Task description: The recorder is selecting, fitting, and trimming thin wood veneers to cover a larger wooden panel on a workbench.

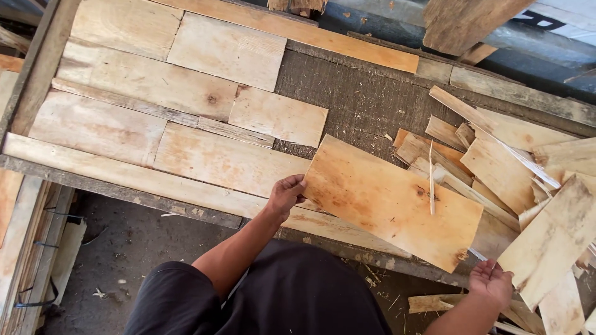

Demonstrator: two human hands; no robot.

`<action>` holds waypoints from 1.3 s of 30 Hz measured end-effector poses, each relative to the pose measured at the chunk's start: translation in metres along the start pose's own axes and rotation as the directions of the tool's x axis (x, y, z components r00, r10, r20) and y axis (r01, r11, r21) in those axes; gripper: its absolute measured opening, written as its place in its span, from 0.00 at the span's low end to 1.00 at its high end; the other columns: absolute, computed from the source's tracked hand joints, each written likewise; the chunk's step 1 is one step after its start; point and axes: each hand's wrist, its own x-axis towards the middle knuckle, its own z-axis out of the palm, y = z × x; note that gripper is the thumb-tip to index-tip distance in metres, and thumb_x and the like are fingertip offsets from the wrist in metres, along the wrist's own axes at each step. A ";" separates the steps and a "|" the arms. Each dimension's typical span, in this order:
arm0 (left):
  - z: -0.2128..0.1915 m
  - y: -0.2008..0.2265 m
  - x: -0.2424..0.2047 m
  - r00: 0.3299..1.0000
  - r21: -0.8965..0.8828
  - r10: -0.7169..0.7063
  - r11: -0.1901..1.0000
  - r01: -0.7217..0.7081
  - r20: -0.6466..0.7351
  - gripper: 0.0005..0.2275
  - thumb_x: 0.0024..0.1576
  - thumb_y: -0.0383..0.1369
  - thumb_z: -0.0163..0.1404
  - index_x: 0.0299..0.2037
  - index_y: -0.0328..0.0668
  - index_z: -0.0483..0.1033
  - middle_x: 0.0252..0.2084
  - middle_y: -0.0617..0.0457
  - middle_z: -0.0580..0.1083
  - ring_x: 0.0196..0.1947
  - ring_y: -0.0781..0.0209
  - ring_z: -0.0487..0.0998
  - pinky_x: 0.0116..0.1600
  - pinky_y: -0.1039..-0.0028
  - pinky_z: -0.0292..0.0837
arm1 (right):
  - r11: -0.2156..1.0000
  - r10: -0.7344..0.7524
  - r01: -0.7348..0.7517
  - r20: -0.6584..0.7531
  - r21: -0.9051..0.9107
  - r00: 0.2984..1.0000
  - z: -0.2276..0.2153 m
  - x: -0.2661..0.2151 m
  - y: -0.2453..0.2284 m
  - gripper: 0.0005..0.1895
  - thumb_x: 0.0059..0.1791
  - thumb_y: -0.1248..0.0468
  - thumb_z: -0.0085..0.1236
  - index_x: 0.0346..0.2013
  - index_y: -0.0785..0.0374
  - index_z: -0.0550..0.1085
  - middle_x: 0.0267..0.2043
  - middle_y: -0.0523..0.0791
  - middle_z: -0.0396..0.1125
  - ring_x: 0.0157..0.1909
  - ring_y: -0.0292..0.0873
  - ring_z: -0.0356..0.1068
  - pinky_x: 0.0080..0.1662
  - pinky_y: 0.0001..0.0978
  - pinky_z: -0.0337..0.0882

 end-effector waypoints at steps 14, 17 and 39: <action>0.021 -0.026 0.041 0.998 -0.004 -0.041 0.999 0.041 -0.036 0.10 0.62 0.32 0.52 0.52 0.45 0.81 0.37 0.61 0.80 0.31 0.70 0.76 0.40 0.76 0.75 | 0.974 -0.098 0.136 -0.203 0.182 0.974 0.012 0.006 -0.013 0.09 0.59 0.73 0.47 0.50 0.70 0.75 0.36 0.48 0.76 0.35 0.42 0.76 0.40 0.33 0.81; 0.034 -0.042 0.050 0.997 -0.011 -0.064 0.998 0.063 -0.037 0.10 0.62 0.32 0.52 0.52 0.44 0.80 0.38 0.60 0.81 0.31 0.70 0.77 0.39 0.76 0.75 | 0.958 -0.129 0.187 -0.256 0.217 0.958 0.018 -0.004 -0.012 0.14 0.58 0.73 0.41 0.50 0.74 0.76 0.37 0.52 0.77 0.34 0.45 0.78 0.38 0.32 0.80; 0.095 -0.006 0.032 0.947 0.809 0.285 0.514 -0.284 0.150 0.13 0.59 0.35 0.51 0.53 0.48 0.80 0.39 0.41 0.79 0.38 0.44 0.81 0.43 0.60 0.76 | 0.818 -0.254 0.324 0.206 -0.475 0.945 0.202 -0.166 0.048 0.14 0.60 0.70 0.50 0.61 0.56 0.69 0.50 0.47 0.72 0.34 0.42 0.76 0.31 0.26 0.73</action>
